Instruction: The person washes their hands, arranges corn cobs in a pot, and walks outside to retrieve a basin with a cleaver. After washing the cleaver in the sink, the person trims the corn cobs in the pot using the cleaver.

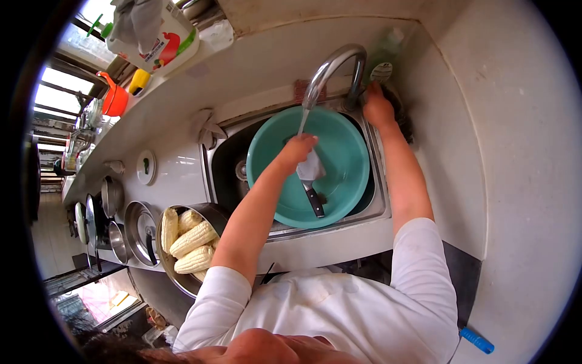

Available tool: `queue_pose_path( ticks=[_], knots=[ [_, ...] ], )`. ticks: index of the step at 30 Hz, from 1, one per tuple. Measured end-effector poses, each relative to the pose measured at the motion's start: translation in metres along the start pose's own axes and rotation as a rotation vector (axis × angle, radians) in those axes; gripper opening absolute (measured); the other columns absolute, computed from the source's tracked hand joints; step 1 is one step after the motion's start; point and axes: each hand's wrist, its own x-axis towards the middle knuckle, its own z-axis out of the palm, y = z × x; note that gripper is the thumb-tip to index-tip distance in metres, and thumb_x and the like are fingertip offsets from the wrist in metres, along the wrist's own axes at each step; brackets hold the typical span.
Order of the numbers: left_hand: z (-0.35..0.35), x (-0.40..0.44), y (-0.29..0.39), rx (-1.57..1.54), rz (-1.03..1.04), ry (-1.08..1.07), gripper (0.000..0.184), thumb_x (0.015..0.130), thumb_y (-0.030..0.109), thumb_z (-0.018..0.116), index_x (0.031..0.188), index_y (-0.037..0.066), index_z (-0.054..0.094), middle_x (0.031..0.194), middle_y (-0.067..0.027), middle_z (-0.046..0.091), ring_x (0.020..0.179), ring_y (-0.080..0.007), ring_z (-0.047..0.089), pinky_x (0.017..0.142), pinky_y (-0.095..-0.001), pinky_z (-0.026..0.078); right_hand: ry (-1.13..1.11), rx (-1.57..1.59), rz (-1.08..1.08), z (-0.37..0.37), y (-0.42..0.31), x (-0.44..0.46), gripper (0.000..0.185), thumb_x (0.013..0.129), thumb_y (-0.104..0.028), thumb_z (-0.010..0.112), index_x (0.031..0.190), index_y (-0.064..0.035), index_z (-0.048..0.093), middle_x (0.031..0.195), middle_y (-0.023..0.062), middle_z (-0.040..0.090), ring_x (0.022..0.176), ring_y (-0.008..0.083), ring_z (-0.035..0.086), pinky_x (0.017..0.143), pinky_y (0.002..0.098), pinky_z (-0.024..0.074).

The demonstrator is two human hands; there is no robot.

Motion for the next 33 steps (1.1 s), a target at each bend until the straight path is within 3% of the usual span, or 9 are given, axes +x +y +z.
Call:
queue_pose_path(
  ticks=[6, 10, 13, 16, 18, 19, 24, 27, 33],
  knots=[
    [0.002, 0.003, -0.014, -0.14, 0.034, 0.084, 0.042, 0.083, 0.033, 0.057, 0.114, 0.006, 0.055, 0.092, -0.0059, 0.059, 0.079, -0.0193, 0.054, 0.068, -0.0321, 0.042, 0.512, 0.152, -0.025, 0.026, -0.027, -0.028, 0.054, 0.076, -0.016, 0.06, 0.125, -0.0034, 0.043, 0.131, 0.0176, 0.041, 0.099, 0.0382, 0.056, 0.079, 0.044, 0.0478],
    [-0.008, 0.014, -0.05, -0.47, -0.05, 0.204, 0.032, 0.084, 0.03, 0.056, 0.104, 0.006, 0.058, 0.086, -0.0031, 0.058, 0.07, -0.0151, 0.051, 0.062, -0.0283, 0.041, -0.334, 1.63, 0.614, 0.021, -0.139, -0.103, 0.024, 0.082, -0.027, 0.063, 0.097, -0.0098, 0.057, 0.083, 0.0022, 0.058, 0.068, 0.0119, 0.054, 0.052, 0.0253, 0.0445],
    [-0.03, 0.051, -0.106, -1.492, 0.067, -1.125, 0.025, 0.087, 0.03, 0.049, 0.091, 0.007, 0.057, 0.083, -0.002, 0.058, 0.066, -0.0129, 0.049, 0.06, -0.0263, 0.042, -0.554, 2.111, 0.693, 0.049, -0.178, -0.113, 0.022, 0.082, -0.028, 0.063, 0.094, -0.0108, 0.058, 0.076, 0.0007, 0.057, 0.061, 0.0137, 0.054, 0.052, 0.0248, 0.0443],
    [-0.021, 0.032, -0.084, -1.563, 0.196, -1.185, 0.027, 0.09, 0.031, 0.043, 0.081, 0.009, 0.054, 0.08, -0.0017, 0.059, 0.069, -0.0151, 0.053, 0.066, -0.0296, 0.046, -0.787, 2.29, 0.581, 0.068, -0.183, -0.093, 0.027, 0.084, -0.035, 0.059, 0.092, -0.0095, 0.059, 0.068, 0.0033, 0.057, 0.058, 0.0172, 0.055, 0.053, 0.0303, 0.044],
    [0.005, 0.001, -0.044, -1.314, 0.087, 0.078, 0.024, 0.092, 0.03, 0.04, 0.085, 0.011, 0.053, 0.086, -0.0013, 0.06, 0.079, -0.0196, 0.057, 0.069, -0.0358, 0.048, -0.335, 1.047, 0.281, 0.064, -0.195, -0.083, 0.035, 0.087, -0.041, 0.052, 0.088, -0.0058, 0.058, 0.065, 0.0081, 0.056, 0.059, 0.0198, 0.056, 0.055, 0.0356, 0.0427],
    [0.013, 0.005, -0.04, -1.322, 0.012, 0.205, 0.028, 0.093, 0.033, 0.037, 0.088, 0.011, 0.054, 0.09, -0.0051, 0.06, 0.082, -0.0225, 0.056, 0.072, -0.0383, 0.047, -0.256, 0.91, 0.193, 0.05, -0.2, -0.081, 0.04, 0.089, -0.042, 0.047, 0.086, -0.0031, 0.057, 0.067, 0.0122, 0.056, 0.062, 0.0234, 0.057, 0.058, 0.0374, 0.0419],
    [0.003, 0.008, -0.035, -1.169, -0.003, 0.133, 0.035, 0.093, 0.038, 0.039, 0.101, 0.008, 0.055, 0.1, -0.0071, 0.059, 0.091, -0.0228, 0.055, 0.081, -0.0393, 0.044, -0.364, 1.275, 0.414, 0.076, -0.188, -0.099, 0.039, 0.09, -0.039, 0.046, 0.106, -0.0053, 0.057, 0.103, 0.0141, 0.061, 0.093, 0.0253, 0.058, 0.077, 0.0356, 0.0442],
    [-0.007, 0.025, -0.048, -0.858, 0.116, 0.246, 0.041, 0.091, 0.043, 0.044, 0.115, 0.01, 0.052, 0.108, -0.0053, 0.054, 0.098, -0.0197, 0.051, 0.083, -0.0333, 0.042, -0.27, 1.351, 0.351, 0.058, -0.216, -0.13, 0.057, 0.091, -0.044, 0.043, 0.129, -0.0029, 0.043, 0.135, 0.0129, 0.039, 0.127, 0.0235, 0.033, 0.105, 0.0319, 0.0222],
    [0.019, 0.005, -0.038, -0.948, 0.102, 0.111, 0.043, 0.091, 0.042, 0.043, 0.119, 0.01, 0.051, 0.102, -0.0029, 0.055, 0.094, -0.0177, 0.051, 0.08, -0.0317, 0.042, -0.387, 1.588, 0.447, 0.037, -0.197, -0.083, 0.062, 0.089, -0.05, 0.041, 0.129, -0.0028, 0.043, 0.138, 0.0142, 0.036, 0.128, 0.0245, 0.031, 0.105, 0.0334, 0.0224]
  ],
)
